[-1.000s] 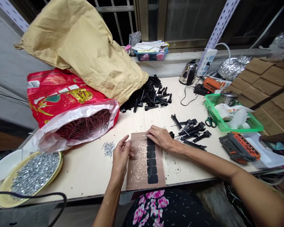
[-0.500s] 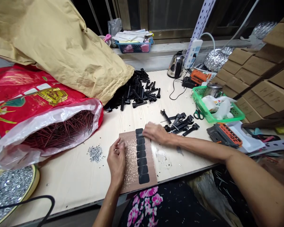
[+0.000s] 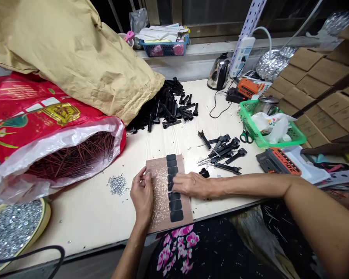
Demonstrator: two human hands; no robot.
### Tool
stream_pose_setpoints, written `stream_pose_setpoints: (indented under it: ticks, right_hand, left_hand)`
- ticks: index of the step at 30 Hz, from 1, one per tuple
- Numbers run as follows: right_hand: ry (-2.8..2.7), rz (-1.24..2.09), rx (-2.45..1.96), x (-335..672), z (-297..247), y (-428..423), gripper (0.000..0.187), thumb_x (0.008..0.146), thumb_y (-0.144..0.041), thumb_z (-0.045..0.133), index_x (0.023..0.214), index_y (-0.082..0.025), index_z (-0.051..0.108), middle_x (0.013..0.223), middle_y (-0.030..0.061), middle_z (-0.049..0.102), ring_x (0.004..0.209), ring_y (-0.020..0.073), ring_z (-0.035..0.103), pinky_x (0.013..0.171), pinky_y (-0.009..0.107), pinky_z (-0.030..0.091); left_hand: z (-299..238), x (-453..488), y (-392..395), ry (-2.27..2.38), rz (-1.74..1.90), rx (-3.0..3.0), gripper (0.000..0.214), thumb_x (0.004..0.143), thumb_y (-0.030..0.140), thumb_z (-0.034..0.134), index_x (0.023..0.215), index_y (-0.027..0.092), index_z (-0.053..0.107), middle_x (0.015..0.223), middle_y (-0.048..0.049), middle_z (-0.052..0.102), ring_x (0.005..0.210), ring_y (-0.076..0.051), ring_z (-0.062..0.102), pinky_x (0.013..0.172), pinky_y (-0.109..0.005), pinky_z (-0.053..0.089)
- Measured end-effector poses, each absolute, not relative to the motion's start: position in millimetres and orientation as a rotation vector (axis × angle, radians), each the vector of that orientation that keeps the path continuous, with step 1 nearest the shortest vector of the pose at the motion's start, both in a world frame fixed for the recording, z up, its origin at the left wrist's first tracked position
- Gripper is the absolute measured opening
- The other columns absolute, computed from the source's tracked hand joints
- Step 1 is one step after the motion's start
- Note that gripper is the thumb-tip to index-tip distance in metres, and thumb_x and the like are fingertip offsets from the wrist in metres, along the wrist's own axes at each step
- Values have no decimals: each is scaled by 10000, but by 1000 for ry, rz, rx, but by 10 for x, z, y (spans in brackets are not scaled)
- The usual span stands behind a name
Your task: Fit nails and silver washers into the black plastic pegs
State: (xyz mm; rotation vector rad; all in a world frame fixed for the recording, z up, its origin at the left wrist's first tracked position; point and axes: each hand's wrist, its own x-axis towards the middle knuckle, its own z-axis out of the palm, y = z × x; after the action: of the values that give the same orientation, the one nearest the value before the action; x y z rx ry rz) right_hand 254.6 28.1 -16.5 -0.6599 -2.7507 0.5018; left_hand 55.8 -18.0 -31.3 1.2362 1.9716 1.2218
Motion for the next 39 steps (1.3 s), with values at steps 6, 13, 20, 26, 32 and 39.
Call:
stream_pose_setpoints:
  ticks: [6, 13, 20, 26, 32, 39]
  right_hand:
    - [-2673, 481, -873, 2538, -228, 264, 244, 979, -188, 371, 839, -137, 565, 801, 32, 514, 738, 120, 437, 520, 208, 307]
    - [-2686, 406, -736, 2575, -338, 59, 221, 974, -220, 393, 821, -171, 544, 798, 16, 510, 755, 124, 432, 490, 232, 258]
    - [-2747, 270, -686, 2592, -259, 143, 202, 961, -153, 398, 815, -163, 537, 833, 23, 527, 794, 138, 426, 477, 252, 236]
    - [-2825, 268, -596, 2596, -175, -92, 182, 927, -88, 406, 874, -166, 561, 886, 27, 545, 834, 134, 460, 485, 230, 304]
    - [-2356, 790, -982, 3136, 204, 0, 167, 946, -241, 436, 980, -165, 581, 975, 46, 577, 865, 136, 513, 644, 227, 428]
    - [-997, 1284, -1697, 4312, 238, 104, 170, 894, -302, 455, 1023, -193, 438, 707, -30, 474, 452, 65, 360, 376, 173, 243]
  left_hand:
    - [-297, 573, -194, 1960, 1203, 1257, 480, 841, 499, 498, 1193, 186, 587, 1128, -89, 641, 863, -189, 593, 794, -317, 459]
    - [-302, 580, -183, 2004, 1187, 1279, 486, 836, 508, 495, 1188, 187, 593, 1102, -86, 644, 845, -183, 589, 791, -310, 459]
    - [-257, 602, -178, 2036, 1136, 1303, 495, 829, 510, 490, 1178, 177, 601, 1023, -82, 659, 808, -186, 586, 749, -309, 470]
    - [-198, 576, -127, 2114, 1058, 1291, 528, 786, 558, 527, 1168, 205, 621, 859, -40, 659, 691, -185, 571, 705, -337, 470]
    - [2, 850, -5, 2008, 900, 1494, 512, 783, 589, 514, 1166, 267, 622, 1090, -54, 653, 973, -277, 600, 891, -440, 444]
    - [55, 1834, 622, 1617, 745, 1887, 656, 846, 604, 354, 1219, 116, 585, 1136, -172, 613, 1053, -327, 543, 875, -462, 438]
